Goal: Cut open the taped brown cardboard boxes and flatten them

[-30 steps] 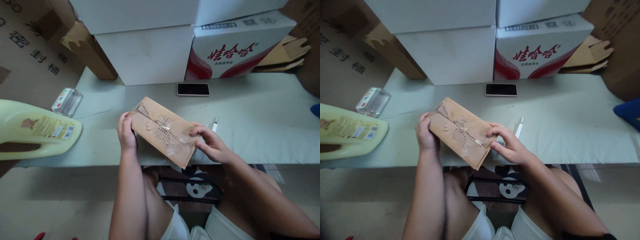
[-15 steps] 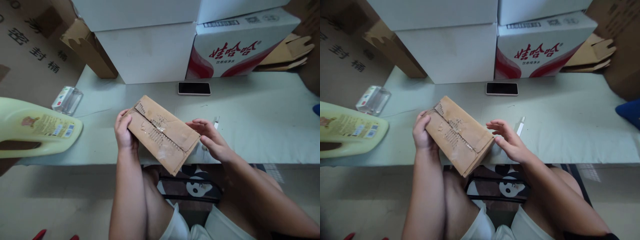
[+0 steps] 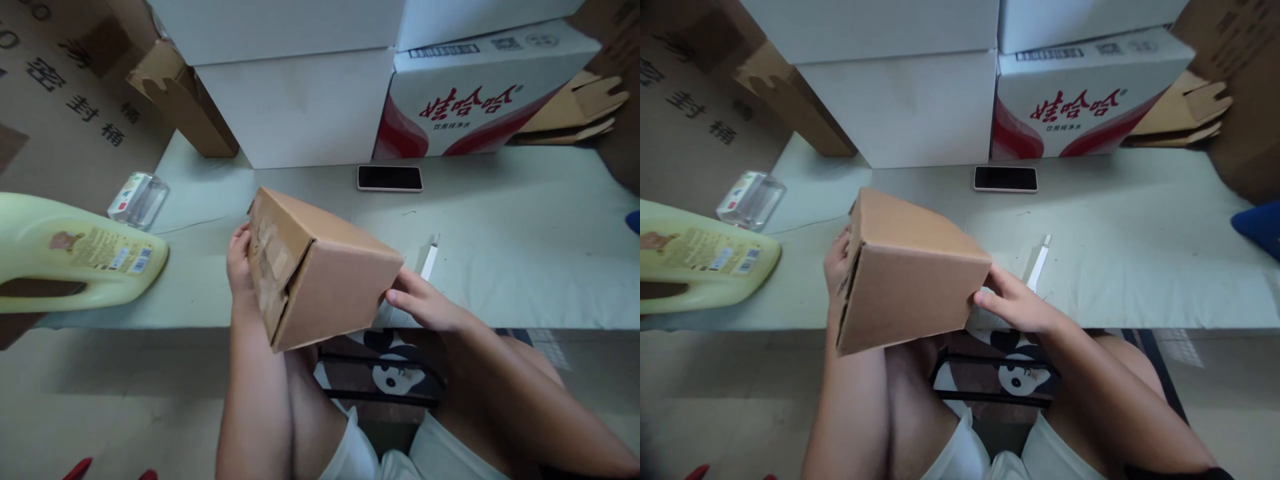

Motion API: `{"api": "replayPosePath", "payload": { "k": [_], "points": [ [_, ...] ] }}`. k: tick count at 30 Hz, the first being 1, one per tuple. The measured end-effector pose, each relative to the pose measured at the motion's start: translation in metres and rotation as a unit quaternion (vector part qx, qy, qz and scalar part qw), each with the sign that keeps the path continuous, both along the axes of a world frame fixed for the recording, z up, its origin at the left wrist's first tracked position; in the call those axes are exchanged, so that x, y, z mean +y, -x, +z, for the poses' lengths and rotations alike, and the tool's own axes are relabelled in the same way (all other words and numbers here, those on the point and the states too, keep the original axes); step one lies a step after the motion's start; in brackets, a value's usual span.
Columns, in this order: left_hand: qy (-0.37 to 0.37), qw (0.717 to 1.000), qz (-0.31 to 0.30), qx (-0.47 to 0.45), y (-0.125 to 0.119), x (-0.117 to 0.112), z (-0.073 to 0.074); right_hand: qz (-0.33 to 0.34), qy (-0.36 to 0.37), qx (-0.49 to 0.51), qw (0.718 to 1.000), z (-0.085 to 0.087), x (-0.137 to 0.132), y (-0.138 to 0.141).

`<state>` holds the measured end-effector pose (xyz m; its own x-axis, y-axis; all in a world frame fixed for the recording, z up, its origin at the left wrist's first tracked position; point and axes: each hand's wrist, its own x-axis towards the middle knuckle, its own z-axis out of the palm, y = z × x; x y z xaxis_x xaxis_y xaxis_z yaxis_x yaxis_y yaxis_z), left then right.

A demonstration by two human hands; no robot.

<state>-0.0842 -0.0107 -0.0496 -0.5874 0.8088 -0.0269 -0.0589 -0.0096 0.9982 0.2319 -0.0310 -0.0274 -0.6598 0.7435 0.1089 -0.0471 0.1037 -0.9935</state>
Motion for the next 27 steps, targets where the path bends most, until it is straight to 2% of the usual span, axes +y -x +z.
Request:
{"api": "replayPosePath", "payload": {
  "k": [3,4,9,12,15,23,27],
  "points": [
    [0.042,0.997,0.056,-0.044,-0.024,0.003,0.008,-0.068,0.021,0.018,0.997,-0.003,0.001,-0.002],
    [0.043,0.996,0.044,-0.067,-0.03,0.004,0.011,-0.079,0.024,0.02,0.996,-0.004,0.002,-0.003],
    [0.004,0.986,-0.109,-0.129,-0.043,-0.003,0.03,-0.102,0.004,0.026,0.994,-0.01,0.001,-0.006],
    [0.032,0.976,-0.163,-0.14,-0.046,-0.009,0.036,-0.105,0.006,0.005,0.994,-0.012,-0.002,-0.008],
    [0.08,0.966,-0.194,-0.15,-0.05,-0.012,0.035,-0.118,-0.012,0.017,0.993,-0.011,-0.004,-0.01],
    [0.201,0.932,-0.227,-0.198,-0.055,-0.009,0.028,-0.207,-0.07,0.038,0.975,-0.009,-0.001,-0.015],
    [0.226,0.926,-0.259,-0.158,-0.053,-0.01,0.028,-0.207,-0.075,0.046,0.974,-0.011,0.002,-0.017]
  ]
}}
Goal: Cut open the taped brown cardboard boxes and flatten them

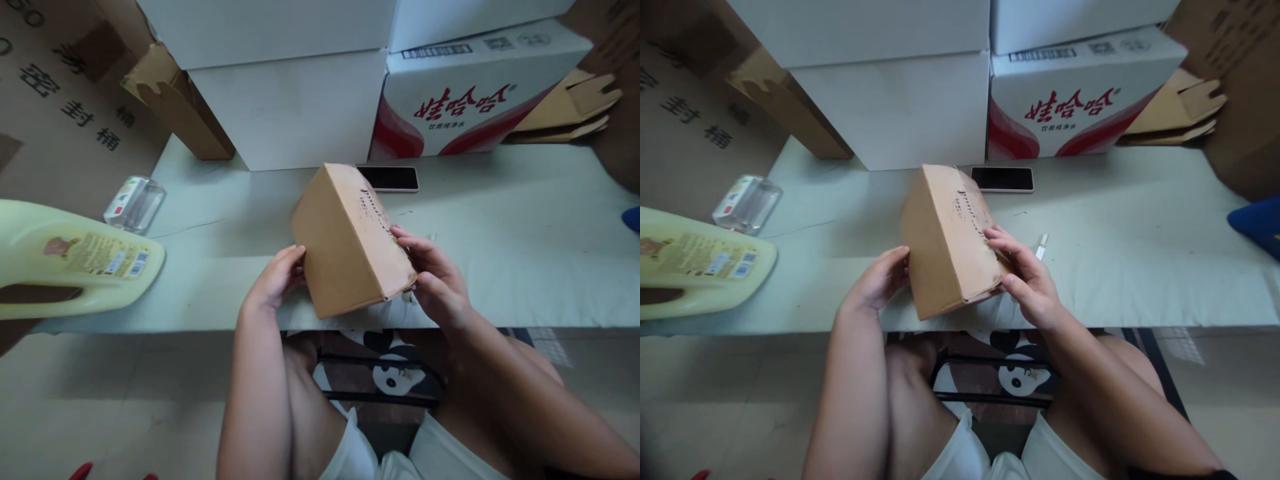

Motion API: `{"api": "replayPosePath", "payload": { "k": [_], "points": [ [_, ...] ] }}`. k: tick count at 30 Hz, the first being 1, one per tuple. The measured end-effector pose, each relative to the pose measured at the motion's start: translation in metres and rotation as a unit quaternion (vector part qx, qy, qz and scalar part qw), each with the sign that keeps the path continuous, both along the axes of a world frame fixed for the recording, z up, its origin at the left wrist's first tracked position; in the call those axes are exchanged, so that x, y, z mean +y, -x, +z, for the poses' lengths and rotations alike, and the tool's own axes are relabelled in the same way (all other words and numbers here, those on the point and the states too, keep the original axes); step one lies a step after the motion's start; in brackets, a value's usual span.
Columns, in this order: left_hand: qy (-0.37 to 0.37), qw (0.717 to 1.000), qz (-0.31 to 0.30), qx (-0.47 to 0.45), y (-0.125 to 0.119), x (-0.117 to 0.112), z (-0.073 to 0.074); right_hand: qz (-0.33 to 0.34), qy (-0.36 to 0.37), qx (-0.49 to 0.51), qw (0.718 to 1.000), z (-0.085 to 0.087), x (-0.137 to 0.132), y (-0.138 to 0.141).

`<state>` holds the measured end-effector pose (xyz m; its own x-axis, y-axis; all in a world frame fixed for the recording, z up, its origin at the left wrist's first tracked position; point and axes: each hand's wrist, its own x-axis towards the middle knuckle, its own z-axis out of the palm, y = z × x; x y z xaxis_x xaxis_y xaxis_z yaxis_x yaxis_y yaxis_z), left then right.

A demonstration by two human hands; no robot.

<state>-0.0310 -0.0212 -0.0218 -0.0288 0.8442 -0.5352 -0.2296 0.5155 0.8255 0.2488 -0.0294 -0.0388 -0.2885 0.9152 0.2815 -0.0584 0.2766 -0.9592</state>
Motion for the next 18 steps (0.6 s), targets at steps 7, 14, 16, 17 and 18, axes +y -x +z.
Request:
{"api": "replayPosePath", "payload": {
  "k": [7,14,16,17,18],
  "points": [
    [-0.039,0.996,-0.028,0.074,0.0,0.002,-0.004,-0.009,-0.053,-0.065,0.996,0.012,0.001,0.002],
    [-0.081,0.99,0.024,0.117,-0.006,0.007,-0.001,0.004,-0.102,-0.124,0.987,0.017,0.001,0.003],
    [-0.081,0.989,0.027,0.121,-0.006,0.007,0.0,0.01,-0.112,-0.123,0.986,0.016,0.001,0.003],
    [-0.08,0.989,0.026,0.124,-0.006,0.007,0.001,0.013,-0.117,-0.122,0.986,0.015,0.001,0.003],
    [-0.079,0.988,0.025,0.127,-0.006,0.007,0.001,0.016,-0.121,-0.121,0.985,0.014,0.001,0.003]
  ]
}}
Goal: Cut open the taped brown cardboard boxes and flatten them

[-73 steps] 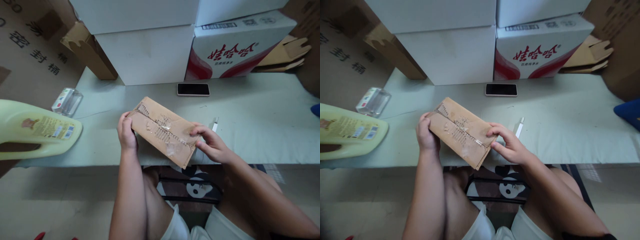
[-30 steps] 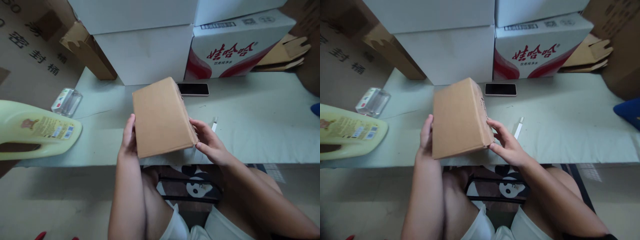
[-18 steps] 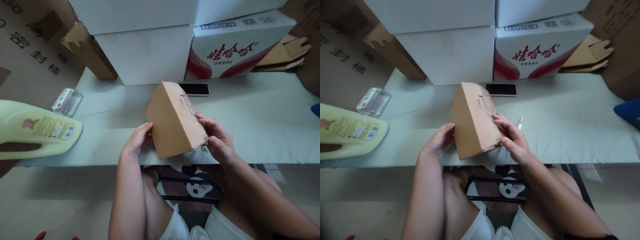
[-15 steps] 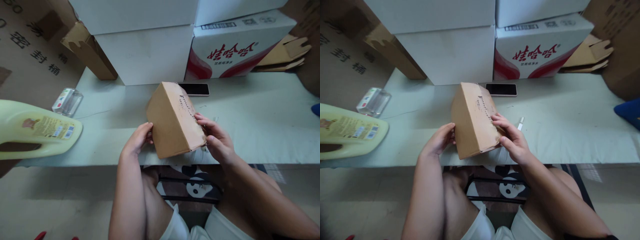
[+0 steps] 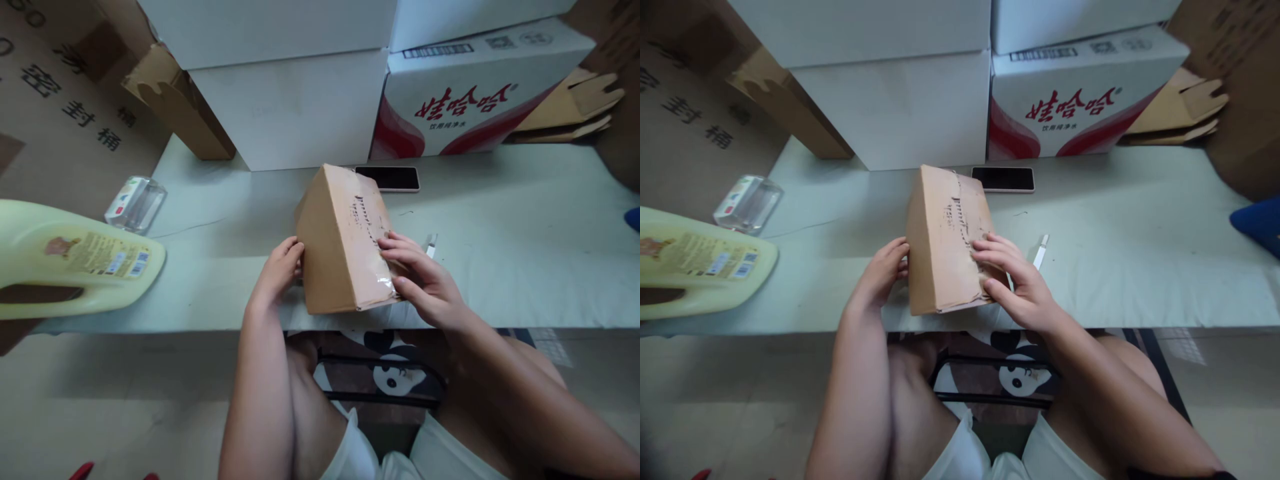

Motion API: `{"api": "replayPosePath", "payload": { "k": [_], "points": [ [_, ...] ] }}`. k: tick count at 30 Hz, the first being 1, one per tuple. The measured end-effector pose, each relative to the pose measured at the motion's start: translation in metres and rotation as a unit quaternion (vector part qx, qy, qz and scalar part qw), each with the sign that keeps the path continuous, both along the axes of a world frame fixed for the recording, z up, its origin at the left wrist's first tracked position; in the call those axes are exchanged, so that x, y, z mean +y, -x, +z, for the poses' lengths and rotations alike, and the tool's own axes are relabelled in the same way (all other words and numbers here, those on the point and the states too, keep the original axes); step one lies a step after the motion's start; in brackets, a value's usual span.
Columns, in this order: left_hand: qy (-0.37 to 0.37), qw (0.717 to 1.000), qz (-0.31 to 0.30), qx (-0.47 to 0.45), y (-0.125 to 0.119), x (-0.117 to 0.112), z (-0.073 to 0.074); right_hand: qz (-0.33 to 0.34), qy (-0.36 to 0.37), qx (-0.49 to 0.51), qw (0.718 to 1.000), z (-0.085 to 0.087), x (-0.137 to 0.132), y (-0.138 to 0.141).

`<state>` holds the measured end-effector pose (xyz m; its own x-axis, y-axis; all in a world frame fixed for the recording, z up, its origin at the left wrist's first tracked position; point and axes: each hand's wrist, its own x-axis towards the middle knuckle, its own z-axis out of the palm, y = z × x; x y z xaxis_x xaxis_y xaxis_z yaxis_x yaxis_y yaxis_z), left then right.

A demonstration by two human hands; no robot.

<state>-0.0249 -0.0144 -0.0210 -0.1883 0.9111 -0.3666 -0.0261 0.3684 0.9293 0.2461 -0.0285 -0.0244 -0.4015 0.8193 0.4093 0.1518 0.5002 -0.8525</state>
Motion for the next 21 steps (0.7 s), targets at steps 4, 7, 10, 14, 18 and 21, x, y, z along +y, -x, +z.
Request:
{"api": "replayPosePath", "payload": {
  "k": [4,7,10,14,18,21],
  "points": [
    [0.005,1.0,0.002,0.011,0.0007,-0.0003,-0.0009,0.001,-0.008,0.008,1.0,-0.0022,-0.0011,0.0],
    [0.008,1.0,0.0,0.015,0.0011,-0.0001,-0.0029,0.001,-0.011,0.011,1.0,-0.0021,-0.0005,-0.0001],
    [0.009,1.0,-0.004,0.019,0.0015,0.0,-0.0045,0.005,-0.018,0.002,1.0,-0.0006,0.0008,0.0003],
    [0.012,1.0,-0.013,0.025,0.0017,-0.0006,-0.0035,0.003,-0.023,-0.008,1.0,0.0005,0.0015,0.0009],
    [0.028,0.998,-0.036,0.037,0.0008,-0.0016,0.0,0.001,-0.032,-0.011,0.999,0.0002,0.0013,0.0009],
    [0.032,0.998,-0.038,0.039,0.0003,-0.0017,0.0011,0.005,-0.035,-0.007,0.999,0.0001,0.0014,0.0009]
  ]
}}
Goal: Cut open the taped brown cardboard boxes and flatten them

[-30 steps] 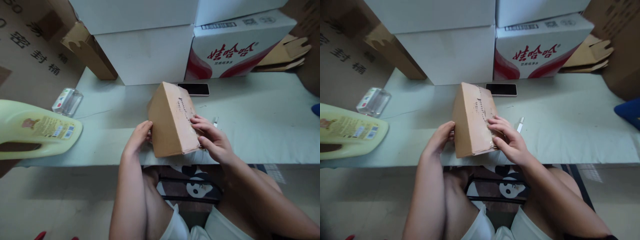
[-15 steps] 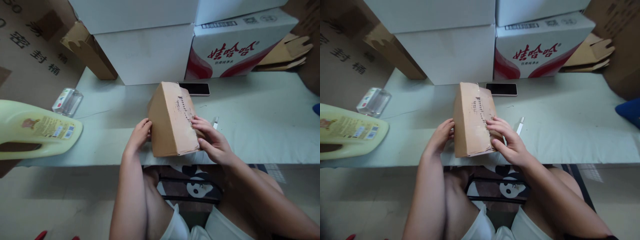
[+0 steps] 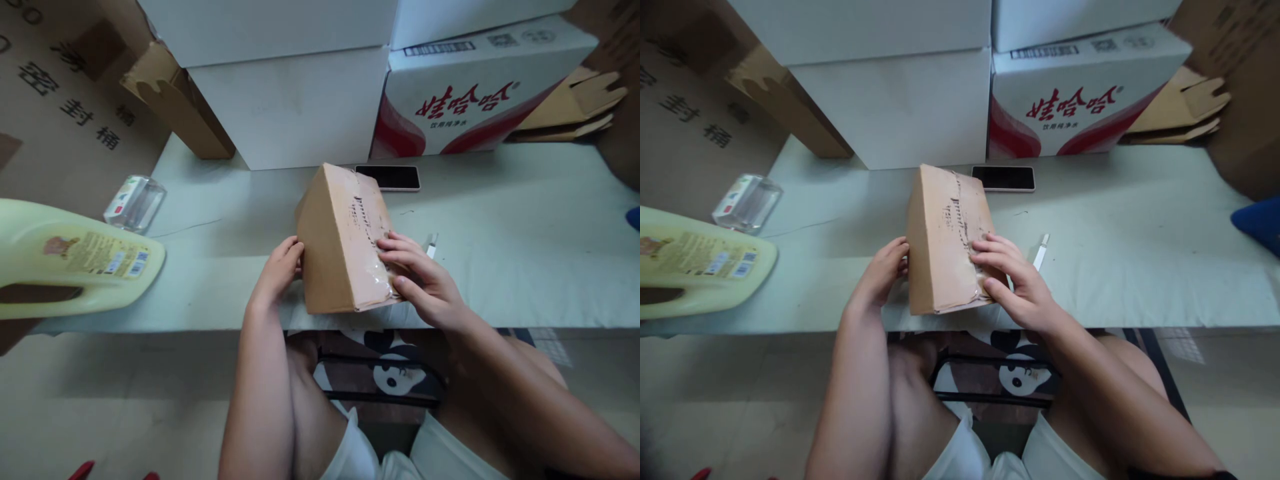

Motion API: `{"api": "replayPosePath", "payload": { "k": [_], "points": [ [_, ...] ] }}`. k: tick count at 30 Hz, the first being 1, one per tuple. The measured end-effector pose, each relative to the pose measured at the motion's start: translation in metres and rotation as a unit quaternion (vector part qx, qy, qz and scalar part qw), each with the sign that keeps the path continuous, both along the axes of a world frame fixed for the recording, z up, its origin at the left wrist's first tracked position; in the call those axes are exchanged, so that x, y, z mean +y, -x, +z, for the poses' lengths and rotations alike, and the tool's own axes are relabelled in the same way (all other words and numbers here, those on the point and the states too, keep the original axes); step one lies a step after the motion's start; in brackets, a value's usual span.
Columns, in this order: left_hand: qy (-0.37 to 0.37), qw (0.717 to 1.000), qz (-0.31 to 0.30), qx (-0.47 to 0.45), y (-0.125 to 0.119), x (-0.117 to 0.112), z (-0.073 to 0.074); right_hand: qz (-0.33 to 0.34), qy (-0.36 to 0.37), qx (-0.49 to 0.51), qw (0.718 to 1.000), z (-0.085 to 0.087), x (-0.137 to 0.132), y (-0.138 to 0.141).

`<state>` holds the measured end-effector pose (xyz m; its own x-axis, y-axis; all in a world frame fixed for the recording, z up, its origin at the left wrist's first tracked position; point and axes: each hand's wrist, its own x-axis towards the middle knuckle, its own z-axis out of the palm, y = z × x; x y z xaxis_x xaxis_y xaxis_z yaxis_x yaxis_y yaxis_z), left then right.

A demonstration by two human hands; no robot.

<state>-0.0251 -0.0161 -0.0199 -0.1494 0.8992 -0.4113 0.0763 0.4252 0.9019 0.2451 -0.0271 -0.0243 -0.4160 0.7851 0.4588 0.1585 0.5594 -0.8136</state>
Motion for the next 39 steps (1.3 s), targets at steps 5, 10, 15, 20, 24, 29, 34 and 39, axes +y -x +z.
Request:
{"api": "replayPosePath", "payload": {
  "k": [5,10,15,20,24,29,34,39],
  "points": [
    [0.005,1.0,-0.005,-0.007,-0.0001,0.0003,-0.0004,-0.005,0.01,0.001,1.0,-0.0001,-0.0002,-0.0007],
    [0.01,1.0,-0.003,-0.005,-0.0008,0.0,0.0008,-0.005,0.01,0.0,1.0,0.0003,-0.0008,-0.0012],
    [0.011,1.0,-0.002,-0.006,-0.0003,0.0006,0.0,-0.008,0.008,0.0,1.0,0.0004,-0.001,-0.0003],
    [0.009,1.0,0.001,-0.014,-0.0005,0.0013,-0.0009,-0.008,0.007,0.0,1.0,-0.001,-0.0006,-0.0006],
    [0.007,1.0,-0.001,-0.014,-0.0007,0.0017,-0.001,-0.003,0.003,-0.003,1.0,-0.0013,-0.0001,-0.0008],
    [0.01,1.0,0.001,-0.013,-0.0006,0.0012,-0.0005,-0.008,0.005,-0.003,1.0,-0.0013,-0.0005,-0.0007],
    [0.012,1.0,-0.004,-0.013,0.0002,0.0018,-0.0009,-0.009,0.007,-0.003,1.0,-0.0016,-0.0004,-0.0006],
    [0.005,1.0,-0.007,-0.007,0.0008,0.0015,-0.0021,-0.01,0.006,-0.003,1.0,-0.0006,-0.0005,-0.0006]
  ]
}}
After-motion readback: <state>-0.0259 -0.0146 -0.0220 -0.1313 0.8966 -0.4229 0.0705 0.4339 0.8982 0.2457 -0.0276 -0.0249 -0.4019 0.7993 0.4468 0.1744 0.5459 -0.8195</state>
